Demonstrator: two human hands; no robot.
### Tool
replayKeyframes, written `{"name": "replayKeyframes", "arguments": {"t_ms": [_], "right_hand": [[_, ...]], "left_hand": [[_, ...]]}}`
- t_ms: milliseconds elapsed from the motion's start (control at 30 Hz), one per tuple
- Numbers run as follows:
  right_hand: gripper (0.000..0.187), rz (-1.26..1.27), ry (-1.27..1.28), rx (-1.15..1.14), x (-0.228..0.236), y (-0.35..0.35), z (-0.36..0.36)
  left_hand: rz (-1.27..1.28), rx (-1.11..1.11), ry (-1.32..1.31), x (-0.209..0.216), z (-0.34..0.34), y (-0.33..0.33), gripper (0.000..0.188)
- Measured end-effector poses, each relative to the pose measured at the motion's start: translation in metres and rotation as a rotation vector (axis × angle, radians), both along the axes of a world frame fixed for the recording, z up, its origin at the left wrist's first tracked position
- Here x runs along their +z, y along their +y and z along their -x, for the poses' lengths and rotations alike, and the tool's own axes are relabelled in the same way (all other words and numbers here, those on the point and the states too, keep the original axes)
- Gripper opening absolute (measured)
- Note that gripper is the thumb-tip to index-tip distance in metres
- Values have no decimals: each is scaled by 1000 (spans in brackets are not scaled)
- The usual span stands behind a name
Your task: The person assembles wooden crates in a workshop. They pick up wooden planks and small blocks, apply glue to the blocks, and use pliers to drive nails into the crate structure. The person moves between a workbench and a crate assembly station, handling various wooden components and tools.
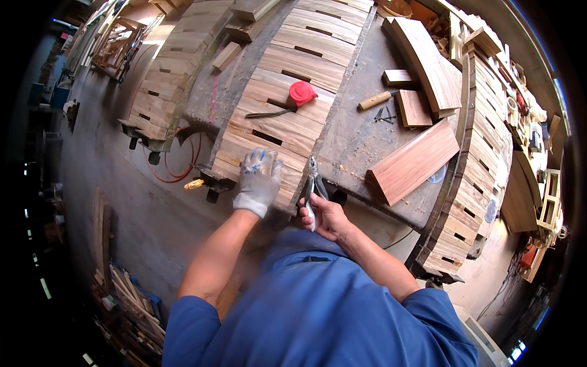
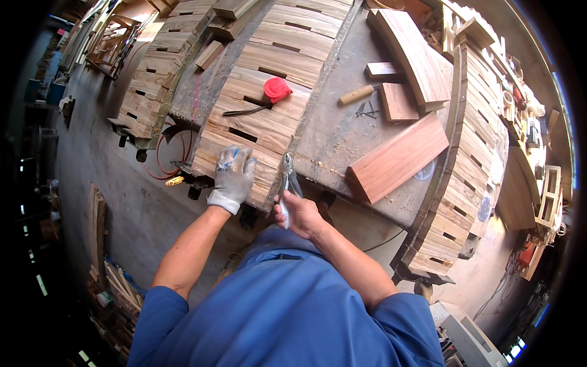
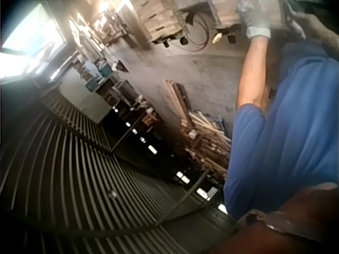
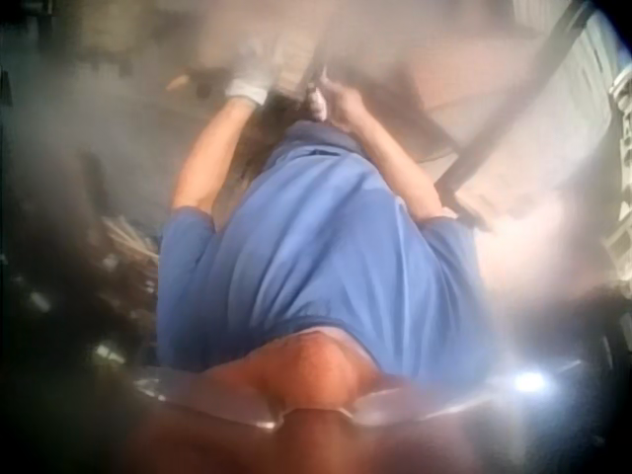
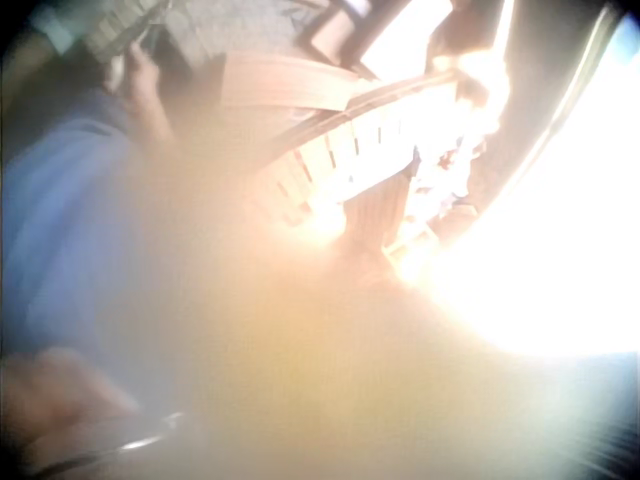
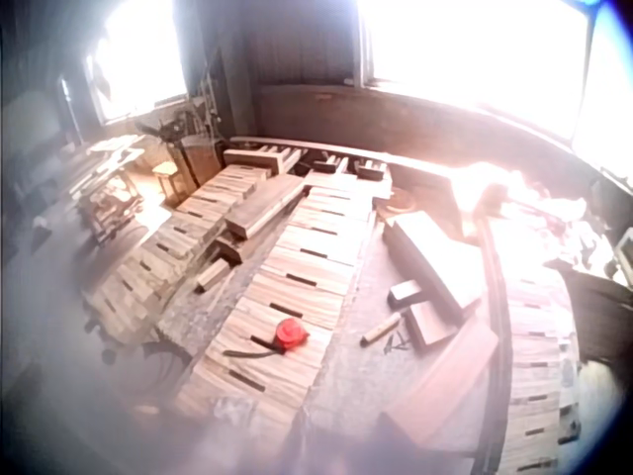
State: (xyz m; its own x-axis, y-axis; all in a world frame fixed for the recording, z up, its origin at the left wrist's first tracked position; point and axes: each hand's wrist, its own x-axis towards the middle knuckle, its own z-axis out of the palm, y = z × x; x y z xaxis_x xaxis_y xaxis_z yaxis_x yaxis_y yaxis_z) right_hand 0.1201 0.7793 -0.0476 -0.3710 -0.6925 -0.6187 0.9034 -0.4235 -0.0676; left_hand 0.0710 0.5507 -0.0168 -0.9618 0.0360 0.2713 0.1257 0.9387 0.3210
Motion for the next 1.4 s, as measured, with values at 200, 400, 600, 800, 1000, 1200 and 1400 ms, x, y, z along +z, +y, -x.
{"name": "replayKeyframes", "arguments": {"t_ms": [200, 400, 600, 800, 1000, 1200, 1400], "right_hand": [[35, -45, 23, 94, 8, 18, 14], [37, -1063, 985, 643, -11, 65, 43], [31, -1159, 1138, 821, 19, 71, 75], [32, -1139, 1166, 978, 43, 77, 107], [35, -1081, 1170, 1030, 46, 80, 119], [33, -1101, 1248, 1045, 42, 83, 122], [33, -1056, 1325, 1057, 30, 92, 133]], "left_hand": [[1, 9, 7, -2, -1, -1, 30], [-5, 7, -11, -2, 0, 1, 30], [-7, 1, 22, -1, -1, 0, 32], [-11, -2, 8, 0, 1, 0, 31], [7, -6, 20, 0, 1, 0, 30], [4, -3, 15, 3, 1, 1, 31], [-28, 12, -39, 2, 0, 3, 31]]}}
